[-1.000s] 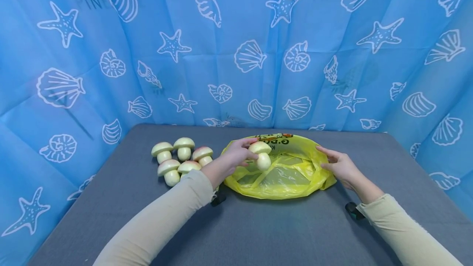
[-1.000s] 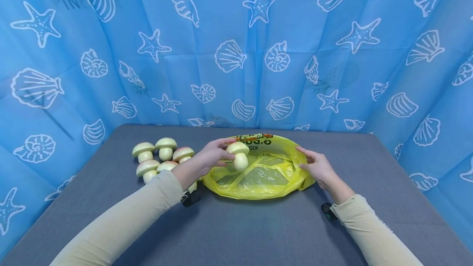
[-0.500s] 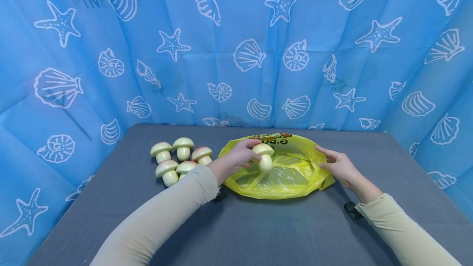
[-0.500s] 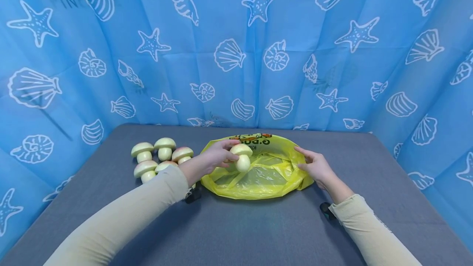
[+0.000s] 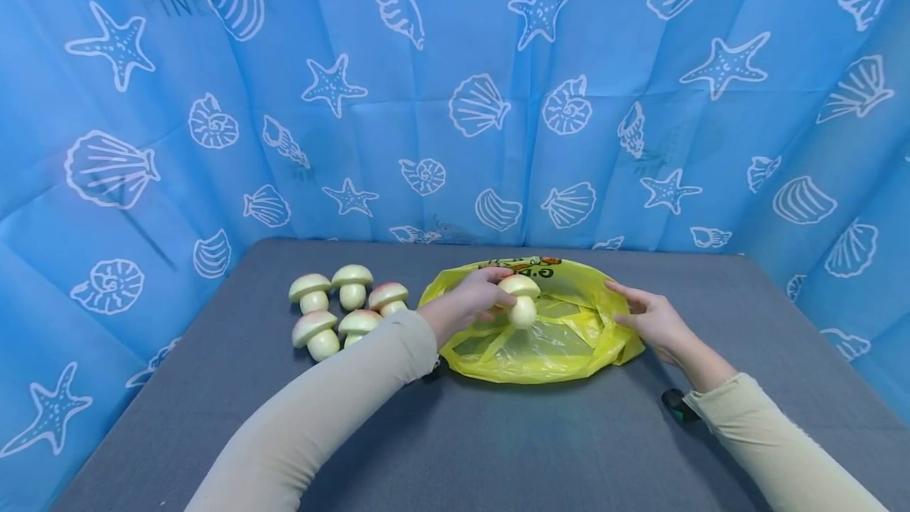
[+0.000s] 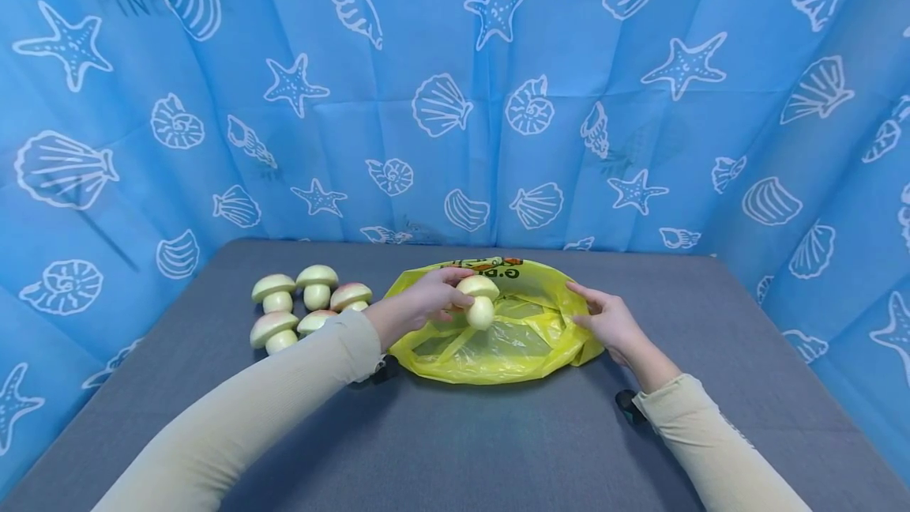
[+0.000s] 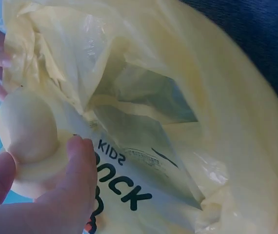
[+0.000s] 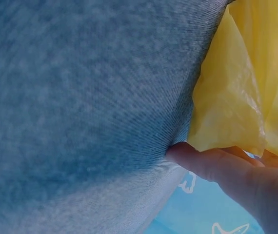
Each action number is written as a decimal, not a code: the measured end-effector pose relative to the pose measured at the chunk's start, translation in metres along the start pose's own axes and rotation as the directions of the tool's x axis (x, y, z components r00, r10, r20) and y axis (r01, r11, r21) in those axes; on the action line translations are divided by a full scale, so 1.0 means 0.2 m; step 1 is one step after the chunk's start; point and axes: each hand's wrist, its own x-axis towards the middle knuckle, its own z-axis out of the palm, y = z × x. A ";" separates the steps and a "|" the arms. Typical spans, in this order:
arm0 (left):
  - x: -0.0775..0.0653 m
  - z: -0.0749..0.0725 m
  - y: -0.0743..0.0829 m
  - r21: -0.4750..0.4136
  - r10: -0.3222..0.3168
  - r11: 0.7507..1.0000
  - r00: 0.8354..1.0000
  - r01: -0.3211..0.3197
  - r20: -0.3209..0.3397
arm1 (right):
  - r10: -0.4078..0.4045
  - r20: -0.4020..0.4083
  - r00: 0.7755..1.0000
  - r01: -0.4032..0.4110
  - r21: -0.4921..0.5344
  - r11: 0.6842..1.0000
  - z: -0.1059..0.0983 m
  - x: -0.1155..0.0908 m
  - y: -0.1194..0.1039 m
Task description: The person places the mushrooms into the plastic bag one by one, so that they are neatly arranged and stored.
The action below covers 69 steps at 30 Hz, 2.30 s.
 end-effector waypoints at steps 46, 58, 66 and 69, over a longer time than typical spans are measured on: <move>0.22 0.31 0.01 -0.037 -0.121 0.992 0.992 0.120 -0.023 | -0.008 -0.023 1.000 0.007 -0.039 0.999 0.03 -0.02 0.03; 0.22 0.31 0.03 0.005 -0.130 0.991 0.989 0.130 -0.065 | -0.002 -0.018 1.000 0.001 -0.061 0.998 0.00 0.01 0.00; 0.23 0.34 0.04 0.160 -0.118 0.977 0.983 0.139 -0.137 | -0.011 -0.009 1.000 0.010 -0.059 0.998 -0.01 0.01 -0.01; 0.23 0.35 0.04 0.178 -0.125 0.973 0.984 0.147 -0.129 | -0.006 -0.015 1.000 0.005 -0.054 0.999 -0.02 0.02 -0.01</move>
